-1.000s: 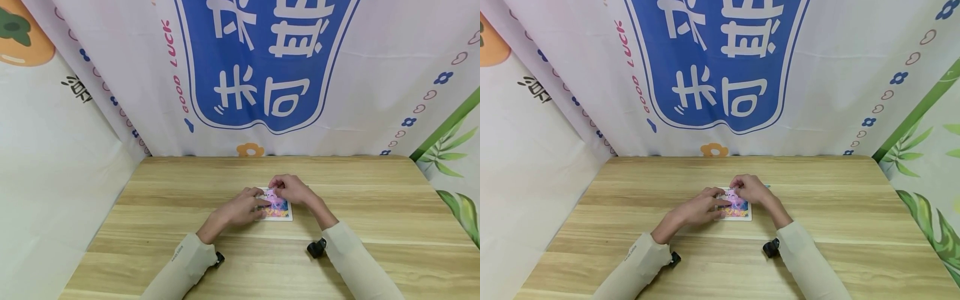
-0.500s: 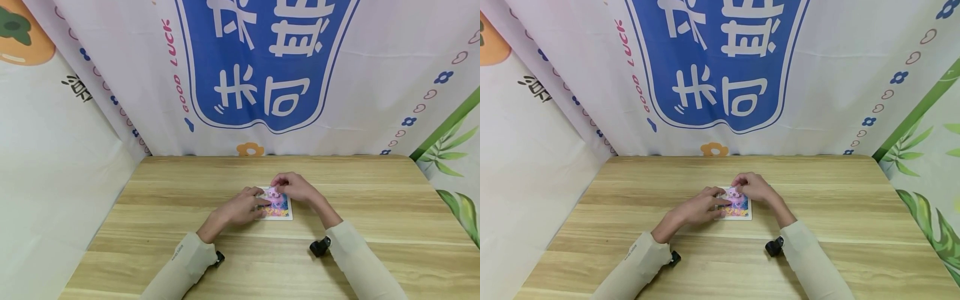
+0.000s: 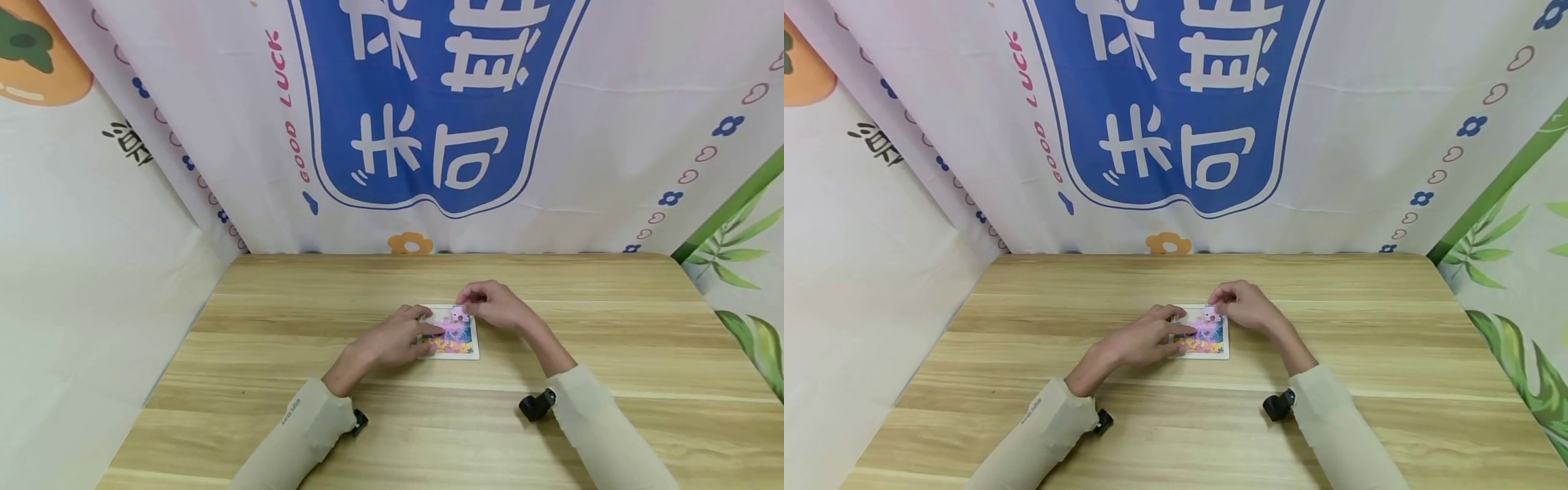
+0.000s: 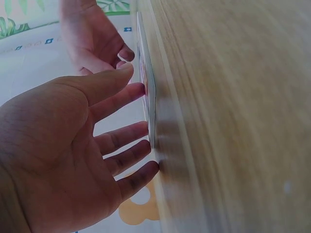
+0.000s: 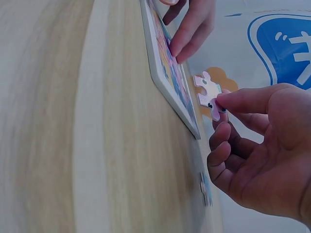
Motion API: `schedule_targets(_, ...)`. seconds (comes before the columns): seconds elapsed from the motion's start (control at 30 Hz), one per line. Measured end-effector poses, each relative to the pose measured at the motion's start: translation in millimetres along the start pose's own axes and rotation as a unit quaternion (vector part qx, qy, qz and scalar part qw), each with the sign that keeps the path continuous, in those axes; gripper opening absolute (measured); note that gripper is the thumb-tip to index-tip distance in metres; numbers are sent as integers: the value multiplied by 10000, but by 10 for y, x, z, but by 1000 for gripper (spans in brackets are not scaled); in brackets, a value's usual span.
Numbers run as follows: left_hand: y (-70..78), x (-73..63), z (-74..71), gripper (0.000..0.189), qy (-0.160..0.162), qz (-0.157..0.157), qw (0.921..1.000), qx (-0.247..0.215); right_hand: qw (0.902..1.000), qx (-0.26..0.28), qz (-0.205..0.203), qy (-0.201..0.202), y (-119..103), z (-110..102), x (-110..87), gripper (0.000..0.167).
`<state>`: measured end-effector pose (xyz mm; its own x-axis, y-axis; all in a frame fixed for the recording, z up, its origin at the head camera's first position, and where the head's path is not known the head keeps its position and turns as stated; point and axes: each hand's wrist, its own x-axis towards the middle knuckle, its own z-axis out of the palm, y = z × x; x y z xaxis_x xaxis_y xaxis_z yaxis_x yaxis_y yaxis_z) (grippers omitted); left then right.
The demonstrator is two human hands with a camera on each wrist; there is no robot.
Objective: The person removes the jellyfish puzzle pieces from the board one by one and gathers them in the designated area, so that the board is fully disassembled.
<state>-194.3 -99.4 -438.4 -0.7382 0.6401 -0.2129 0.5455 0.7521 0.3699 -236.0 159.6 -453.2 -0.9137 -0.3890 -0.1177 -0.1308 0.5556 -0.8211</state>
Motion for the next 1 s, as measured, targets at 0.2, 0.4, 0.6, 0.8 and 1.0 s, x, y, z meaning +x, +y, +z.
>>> schedule_targets(0.2, 13, -4, 0, 43, -2, -7, 10000, -4, 9999, 89, 85, 12, 79, -77, -44, 16)
schedule_targets(0.4, 15, -6, 3, 43, 27, -65, 10000, -25, 9996, 228, 138, -16, 78, -164, -106, 18)
schedule_targets(0.6, 8, -10, -3, 43, 41, -70, 10000, -8, 9996, 231, 164, 5, 82, -249, -143, 19)
schedule_targets(0.8, 13, -23, -8, 43, 48, -24, 10000, -6, 9997, 133, 206, 46, 141, -306, -165, 19)
schedule_targets(1.0, 16, -27, -12, 43, 33, -41, 10000, -28, 9995, 119, 275, 48, 203, -349, -205, 20)
